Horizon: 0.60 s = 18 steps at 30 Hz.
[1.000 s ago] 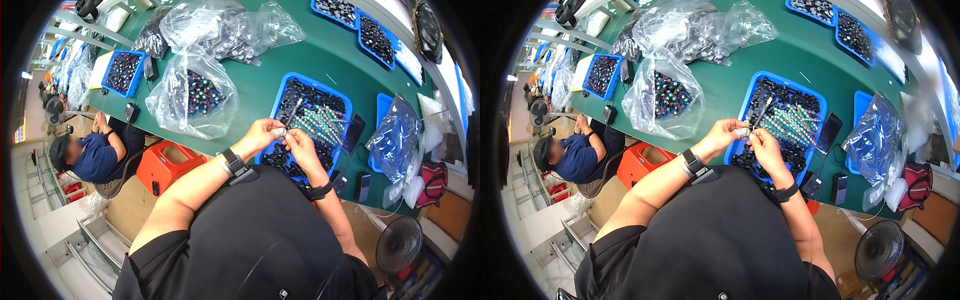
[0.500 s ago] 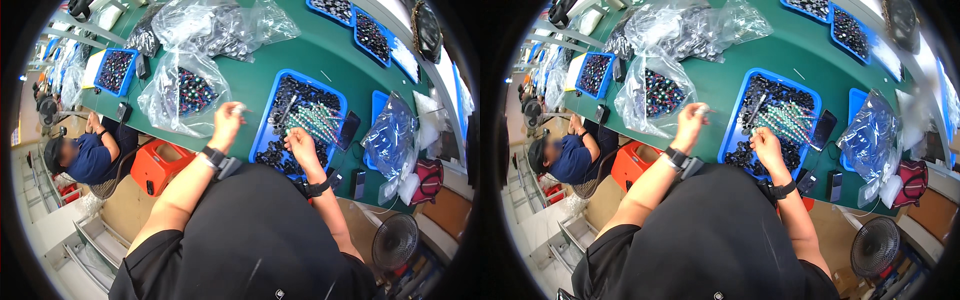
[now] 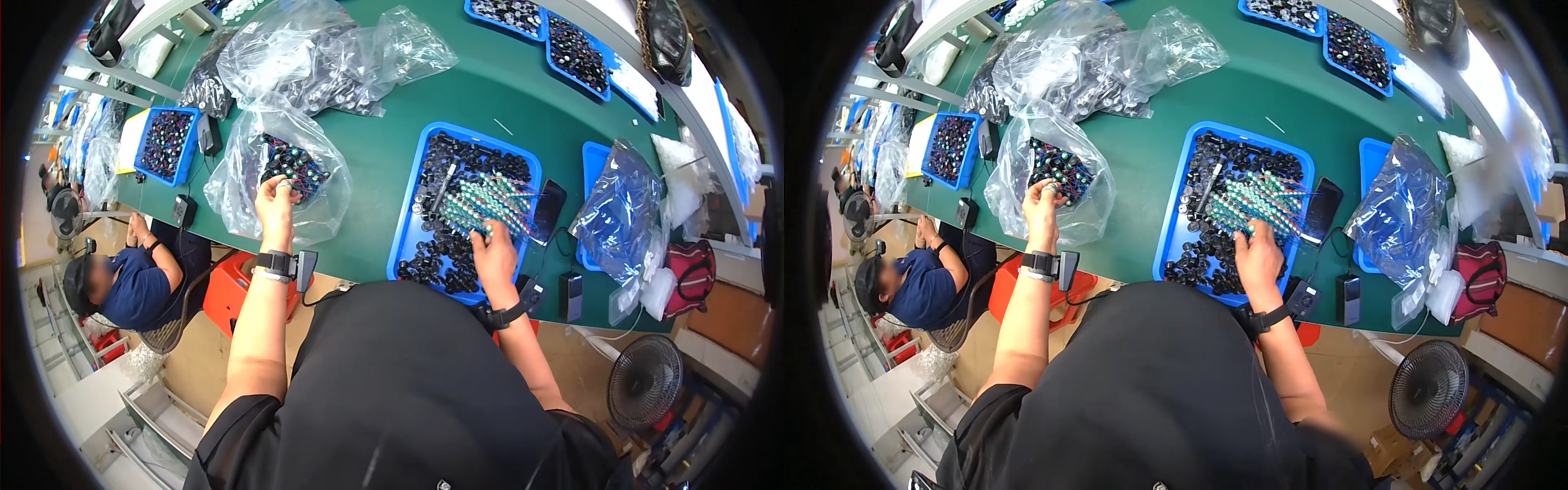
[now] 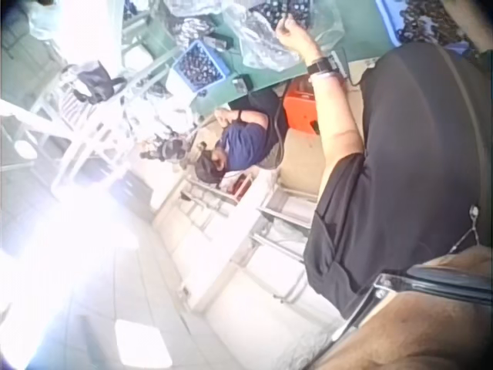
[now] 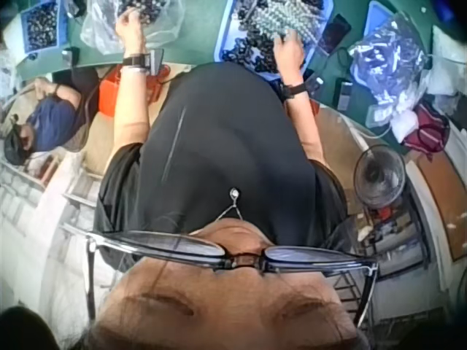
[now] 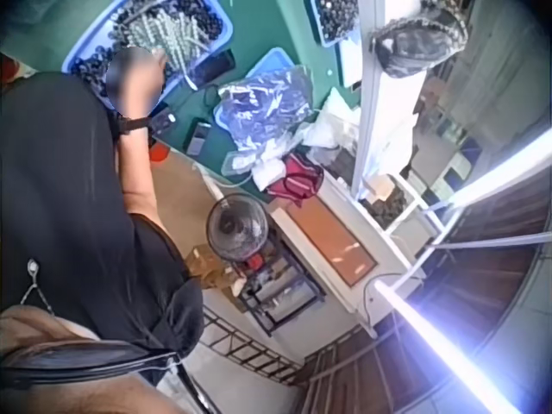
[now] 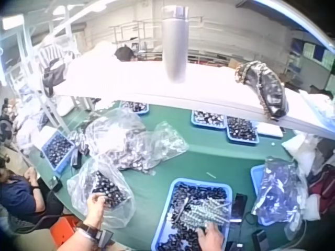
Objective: The person repeatedly picks small cylindrical electronic components from a blue tray and a plastic bag, attaches them to a white cylindrical base, and places the assembled units back into the tray. The task involves repetitive manual assembly of small parts at a workstation.
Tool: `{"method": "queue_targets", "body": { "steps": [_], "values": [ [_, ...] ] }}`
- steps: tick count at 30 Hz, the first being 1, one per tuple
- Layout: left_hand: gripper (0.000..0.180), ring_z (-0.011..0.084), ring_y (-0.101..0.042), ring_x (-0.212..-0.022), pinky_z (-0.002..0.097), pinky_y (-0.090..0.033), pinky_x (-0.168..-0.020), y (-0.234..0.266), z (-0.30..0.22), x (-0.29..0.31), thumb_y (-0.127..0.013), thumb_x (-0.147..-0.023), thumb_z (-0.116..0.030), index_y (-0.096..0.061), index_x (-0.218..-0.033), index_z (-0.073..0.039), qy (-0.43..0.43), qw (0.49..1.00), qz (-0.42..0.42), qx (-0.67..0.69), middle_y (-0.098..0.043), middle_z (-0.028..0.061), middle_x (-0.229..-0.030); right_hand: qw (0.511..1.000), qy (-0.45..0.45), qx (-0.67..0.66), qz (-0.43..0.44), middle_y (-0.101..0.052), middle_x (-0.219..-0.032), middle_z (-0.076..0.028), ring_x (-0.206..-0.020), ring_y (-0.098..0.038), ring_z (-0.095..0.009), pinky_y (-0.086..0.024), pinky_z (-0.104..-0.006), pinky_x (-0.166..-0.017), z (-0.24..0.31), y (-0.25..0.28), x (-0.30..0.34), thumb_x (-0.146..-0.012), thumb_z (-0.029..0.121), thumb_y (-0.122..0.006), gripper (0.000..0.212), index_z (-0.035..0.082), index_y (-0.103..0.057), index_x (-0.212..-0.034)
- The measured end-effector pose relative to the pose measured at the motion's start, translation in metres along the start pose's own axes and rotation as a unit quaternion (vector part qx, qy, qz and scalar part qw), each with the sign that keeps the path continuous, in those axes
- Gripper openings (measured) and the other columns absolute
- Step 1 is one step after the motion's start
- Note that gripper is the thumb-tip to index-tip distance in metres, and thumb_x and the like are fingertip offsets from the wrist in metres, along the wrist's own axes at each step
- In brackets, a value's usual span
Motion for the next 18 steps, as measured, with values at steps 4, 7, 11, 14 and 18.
{"method": "queue_targets", "body": {
  "steps": [4, 7, 11, 14, 18],
  "values": [
    [0.020, 0.0123, -0.058, -0.079, 0.0264, -0.054, -0.071, 0.000, 0.017, -0.007, -0.055, -0.086, 0.000, -0.055, -0.106, 0.003, 0.031, 0.999, -0.007, -0.032, -0.058, 0.0072, -0.094, 0.985, 0.099, 0.122, -0.069, -0.052, -0.113, -0.017, -0.091, -0.060, -0.035, -0.051, -0.0429, -0.071, -0.005, 0.016, -0.029, -0.073, 0.022, -0.074, 0.056, 0.006, -0.048, -0.121],
    [0.022, 0.0137, -0.058, -0.084, 0.0260, -0.054, -0.074, -0.007, 0.023, -0.008, -0.055, -0.086, 0.000, -0.054, -0.108, 0.003, 0.037, 0.998, 0.006, -0.041, -0.056, 0.0078, -0.099, 0.981, 0.096, 0.168, -0.015, -0.055, -0.110, -0.018, -0.090, -0.061, -0.036, -0.051, -0.0429, -0.073, -0.024, 0.010, -0.056, -0.071, 0.023, -0.076, 0.062, 0.006, -0.047, -0.124],
    [0.026, 0.0135, -0.059, -0.080, 0.0246, -0.052, -0.070, -0.001, 0.031, -0.014, -0.055, -0.086, -0.001, -0.054, -0.111, 0.003, 0.054, 0.997, -0.002, -0.058, -0.057, 0.0078, -0.098, 0.973, 0.128, 0.183, 0.063, -0.062, -0.099, -0.019, -0.086, -0.063, -0.036, -0.050, -0.0438, -0.074, -0.022, 0.014, -0.086, -0.069, 0.025, -0.076, 0.057, 0.008, -0.053, -0.118],
    [0.028, 0.0129, -0.059, -0.077, 0.0236, -0.051, -0.067, 0.004, 0.038, -0.019, -0.054, -0.086, -0.001, -0.053, -0.113, 0.004, 0.063, 0.997, 0.000, -0.054, -0.058, 0.0083, -0.098, 0.981, 0.155, 0.104, 0.049, -0.066, -0.091, -0.018, -0.085, -0.064, -0.034, -0.050, -0.0434, -0.075, -0.019, 0.025, -0.106, -0.069, 0.024, -0.074, 0.044, 0.006, -0.061, -0.107],
    [0.028, 0.0129, -0.059, -0.075, 0.0231, -0.050, -0.065, 0.009, 0.044, -0.026, -0.054, -0.086, -0.001, -0.054, -0.113, 0.004, 0.068, 0.997, 0.011, -0.046, -0.058, 0.0086, -0.098, 0.990, 0.041, 0.081, 0.112, -0.066, -0.095, -0.017, -0.091, -0.063, -0.035, -0.049, -0.0430, -0.079, 0.000, 0.043, -0.122, -0.072, 0.027, -0.071, 0.045, 0.007, -0.060, -0.112]
  ]
}}
Point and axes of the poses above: each hand's wrist, its own x-axis away from the middle knuckle, its own y-axis out of the back of the hand, z = x × y, the point moved 3 cm from there along -x, towards the middle knuckle
